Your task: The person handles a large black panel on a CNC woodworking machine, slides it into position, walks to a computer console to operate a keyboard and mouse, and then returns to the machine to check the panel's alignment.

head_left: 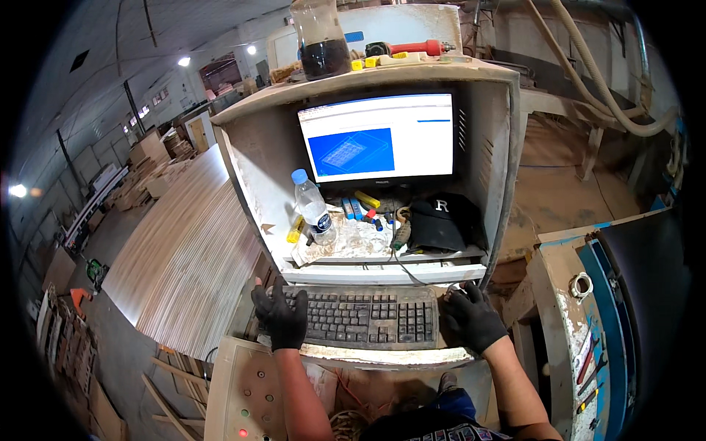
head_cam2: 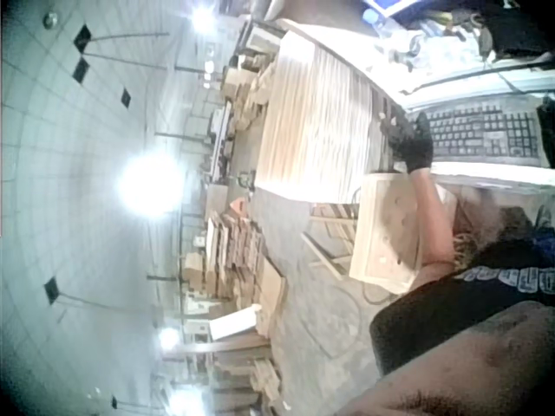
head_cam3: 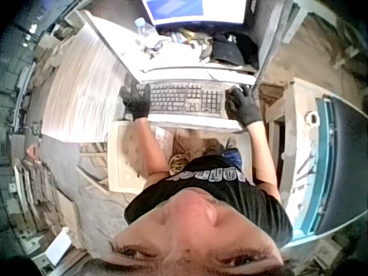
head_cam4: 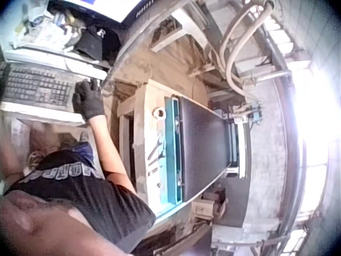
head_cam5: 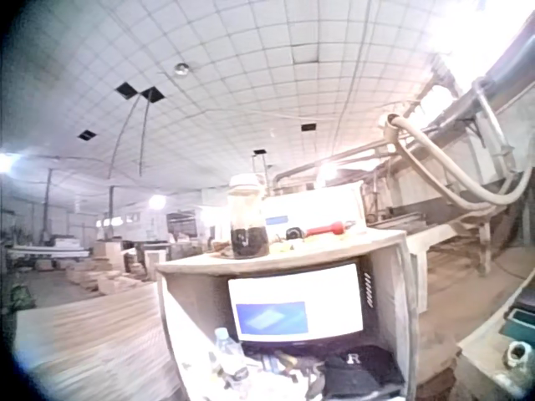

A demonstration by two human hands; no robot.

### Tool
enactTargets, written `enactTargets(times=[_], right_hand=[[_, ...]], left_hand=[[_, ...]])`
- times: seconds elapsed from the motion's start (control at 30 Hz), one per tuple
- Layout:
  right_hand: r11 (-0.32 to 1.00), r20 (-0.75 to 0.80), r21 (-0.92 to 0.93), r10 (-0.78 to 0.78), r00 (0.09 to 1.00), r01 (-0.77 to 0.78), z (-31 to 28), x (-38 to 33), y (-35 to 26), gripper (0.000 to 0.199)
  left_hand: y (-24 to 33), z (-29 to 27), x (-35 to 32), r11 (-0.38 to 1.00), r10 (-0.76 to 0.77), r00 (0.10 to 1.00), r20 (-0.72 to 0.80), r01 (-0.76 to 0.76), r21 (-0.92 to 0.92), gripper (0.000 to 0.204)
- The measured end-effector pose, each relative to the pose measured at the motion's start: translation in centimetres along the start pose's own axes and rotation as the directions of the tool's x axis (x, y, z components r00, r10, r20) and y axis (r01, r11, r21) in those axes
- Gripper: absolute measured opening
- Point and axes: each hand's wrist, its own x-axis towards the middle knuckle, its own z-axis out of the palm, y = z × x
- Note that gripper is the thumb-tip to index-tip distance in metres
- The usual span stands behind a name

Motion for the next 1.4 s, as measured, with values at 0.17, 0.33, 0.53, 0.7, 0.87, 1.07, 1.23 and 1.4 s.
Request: enactTargets(times=[0.17,0.33,0.53,0.7,0.87,1.07,1.23,1.4], right_hand=[[1.000,0.004,-0.021,0.012,1.000,-0.012,0.2,0.1,0.1,0.047],[0.999,0.002,-0.004,0.031,1.000,-0.031,0.3,0.1,0.1,0.048],[0.999,0.048,-0.019,0.035,0.998,-0.034,0.0,0.2,-0.5,0.048],[0.999,0.032,-0.036,0.020,0.999,-0.019,-0.2,0.1,-0.3,0.048],[0.999,0.009,-0.037,-0.002,1.000,0.002,-0.1,0.2,-0.3,0.043],[0.999,0.009,-0.032,0.002,1.000,-0.002,-0.3,0.2,-0.6,0.039],[1.000,0.004,-0.020,-0.007,1.000,0.008,-0.4,0.2,-0.7,0.040],[1.000,-0.018,-0.027,-0.001,1.000,0.000,-0.1,0.1,-0.4,0.041]], left_hand=[[-0.3,0.4,0.0,1.000,0.006,1.000,-0.005,-0.006,-0.002,0.060],[-0.1,0.3,0.2,1.000,0.007,1.000,-0.009,-0.007,-0.002,0.060],[-0.4,0.3,0.0,1.000,-0.014,1.000,0.000,0.014,0.016,0.061],[-0.5,0.7,0.1,0.999,0.037,0.999,-0.035,-0.037,0.004,0.059],[-0.6,0.6,0.1,0.999,0.036,0.998,-0.044,-0.036,0.017,0.058],[-0.5,0.6,0.0,1.000,0.015,0.999,-0.029,-0.015,0.003,0.059],[-0.6,0.5,0.1,1.000,0.017,0.999,-0.030,-0.018,-0.025,0.059],[-0.5,0.4,0.1,1.000,0.020,0.999,-0.031,-0.020,0.000,0.057]])
